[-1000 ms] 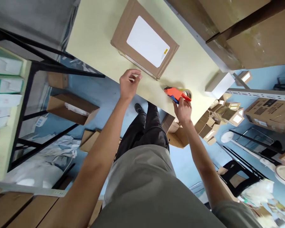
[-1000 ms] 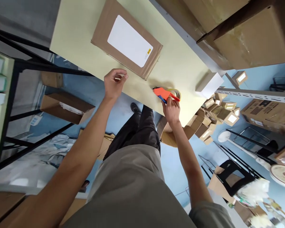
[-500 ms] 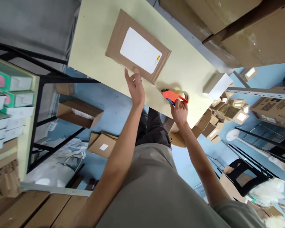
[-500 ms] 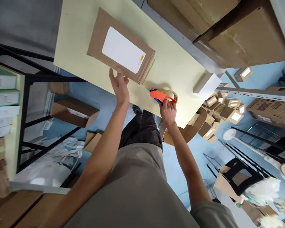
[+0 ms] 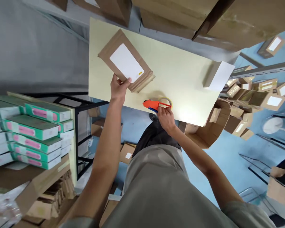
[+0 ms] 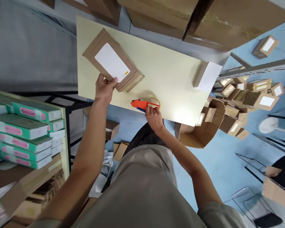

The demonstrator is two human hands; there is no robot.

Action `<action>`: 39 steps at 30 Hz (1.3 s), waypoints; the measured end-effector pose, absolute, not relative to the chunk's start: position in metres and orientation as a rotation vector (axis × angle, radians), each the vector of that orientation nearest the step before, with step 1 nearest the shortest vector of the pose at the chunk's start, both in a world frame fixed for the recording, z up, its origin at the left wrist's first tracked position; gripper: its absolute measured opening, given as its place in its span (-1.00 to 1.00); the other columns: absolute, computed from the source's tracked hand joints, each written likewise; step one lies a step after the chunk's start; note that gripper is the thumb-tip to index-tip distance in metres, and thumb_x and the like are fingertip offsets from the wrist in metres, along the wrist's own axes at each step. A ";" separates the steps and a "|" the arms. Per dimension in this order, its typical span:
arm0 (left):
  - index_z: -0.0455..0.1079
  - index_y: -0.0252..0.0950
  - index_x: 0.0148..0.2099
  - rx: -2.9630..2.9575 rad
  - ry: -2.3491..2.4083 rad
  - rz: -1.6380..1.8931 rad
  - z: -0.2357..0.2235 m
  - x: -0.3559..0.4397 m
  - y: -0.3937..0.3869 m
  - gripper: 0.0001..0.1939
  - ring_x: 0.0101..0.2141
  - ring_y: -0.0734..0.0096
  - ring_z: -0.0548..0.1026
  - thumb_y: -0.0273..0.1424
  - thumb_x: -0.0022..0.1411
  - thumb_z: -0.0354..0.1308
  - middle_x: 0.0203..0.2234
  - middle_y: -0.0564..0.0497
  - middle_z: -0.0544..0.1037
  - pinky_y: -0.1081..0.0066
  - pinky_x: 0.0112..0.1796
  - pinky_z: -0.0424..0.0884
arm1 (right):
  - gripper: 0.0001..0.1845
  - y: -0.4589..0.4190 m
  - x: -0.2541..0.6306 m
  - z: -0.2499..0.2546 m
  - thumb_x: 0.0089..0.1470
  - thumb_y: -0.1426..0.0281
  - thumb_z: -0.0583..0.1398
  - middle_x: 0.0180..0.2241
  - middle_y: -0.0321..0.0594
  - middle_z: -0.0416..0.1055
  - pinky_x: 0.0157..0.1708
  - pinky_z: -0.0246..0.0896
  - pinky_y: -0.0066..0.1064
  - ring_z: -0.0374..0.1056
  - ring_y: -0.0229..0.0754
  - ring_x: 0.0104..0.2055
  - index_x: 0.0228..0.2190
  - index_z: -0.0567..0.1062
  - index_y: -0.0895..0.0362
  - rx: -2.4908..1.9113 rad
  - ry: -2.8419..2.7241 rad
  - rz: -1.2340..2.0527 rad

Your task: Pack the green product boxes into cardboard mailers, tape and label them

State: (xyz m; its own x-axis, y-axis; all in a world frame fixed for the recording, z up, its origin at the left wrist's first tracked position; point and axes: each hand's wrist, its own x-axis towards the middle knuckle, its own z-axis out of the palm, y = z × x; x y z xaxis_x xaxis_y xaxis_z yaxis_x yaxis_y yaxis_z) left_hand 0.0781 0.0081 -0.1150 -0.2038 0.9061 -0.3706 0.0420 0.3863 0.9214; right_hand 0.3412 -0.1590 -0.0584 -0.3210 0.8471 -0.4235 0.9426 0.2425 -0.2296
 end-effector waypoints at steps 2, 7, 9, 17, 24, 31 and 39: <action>0.47 -0.02 0.25 0.884 1.565 0.976 -0.114 0.079 0.009 -0.19 0.13 0.12 0.68 0.07 0.06 0.66 0.01 -0.09 0.73 0.11 0.19 0.64 | -0.75 -0.173 0.369 -0.054 0.56 0.49 0.07 -0.12 0.16 0.67 0.17 0.38 -0.13 0.63 0.09 -0.07 0.05 0.52 0.31 1.752 2.236 -0.662; 0.44 -0.06 0.22 0.930 1.544 0.939 -0.117 0.078 0.007 -0.19 0.19 0.11 0.65 0.14 0.06 0.63 0.03 -0.14 0.70 0.14 0.16 0.64 | -0.68 -0.163 0.449 -0.056 0.61 0.30 0.07 -0.19 0.15 0.68 0.08 0.43 -0.08 0.62 0.12 -0.14 0.00 0.51 0.28 1.941 2.213 -0.526; 0.43 -0.05 0.20 0.942 1.553 0.919 -0.116 0.077 0.007 -0.20 0.17 0.12 0.66 0.14 0.06 0.62 0.02 -0.12 0.70 0.14 0.15 0.65 | -0.62 -0.123 0.460 -0.069 0.63 0.26 0.01 -0.16 0.13 0.67 0.15 0.42 -0.02 0.61 0.11 -0.13 0.08 0.48 0.30 2.015 2.286 -0.489; 0.43 -0.04 0.11 0.971 1.555 0.816 -0.101 0.072 0.012 -0.41 0.12 0.19 0.67 -0.06 0.13 0.57 -0.07 -0.06 0.70 0.10 0.19 0.66 | -0.49 0.035 0.418 -0.112 0.69 0.26 -0.13 -0.01 0.19 0.63 0.27 0.37 0.16 0.60 0.16 0.08 0.21 0.36 0.43 1.878 2.567 -0.566; 0.46 -0.07 0.16 0.987 1.543 0.687 -0.078 0.039 0.023 -0.34 0.12 0.04 0.68 -0.29 -0.02 0.50 -0.06 -0.07 0.73 0.03 0.20 0.63 | -0.52 -0.011 0.374 -0.086 0.57 0.33 0.11 0.05 0.24 0.68 0.34 0.35 0.05 0.63 0.22 0.10 0.31 0.39 0.41 1.546 2.477 -0.624; 0.58 -0.26 0.14 1.180 1.665 0.378 -0.050 0.037 0.047 -0.41 0.16 -0.20 0.65 -0.15 0.09 0.28 0.05 -0.19 0.74 -0.09 0.28 0.54 | -0.54 -0.077 0.323 -0.071 0.44 0.63 0.02 0.04 0.27 0.70 0.30 0.34 -0.06 0.66 0.12 0.05 0.24 0.50 0.45 1.313 2.565 -0.812; 0.29 -0.21 0.51 1.830 1.887 0.128 -0.048 0.157 0.050 -0.10 0.56 -0.36 0.19 0.00 0.26 0.43 0.48 -0.39 0.38 -0.41 0.57 -0.19 | -0.55 -0.101 0.267 -0.060 0.45 0.69 -0.05 -0.03 0.25 0.70 0.20 0.41 -0.05 0.65 0.10 0.03 0.15 0.53 0.46 1.463 2.489 -0.917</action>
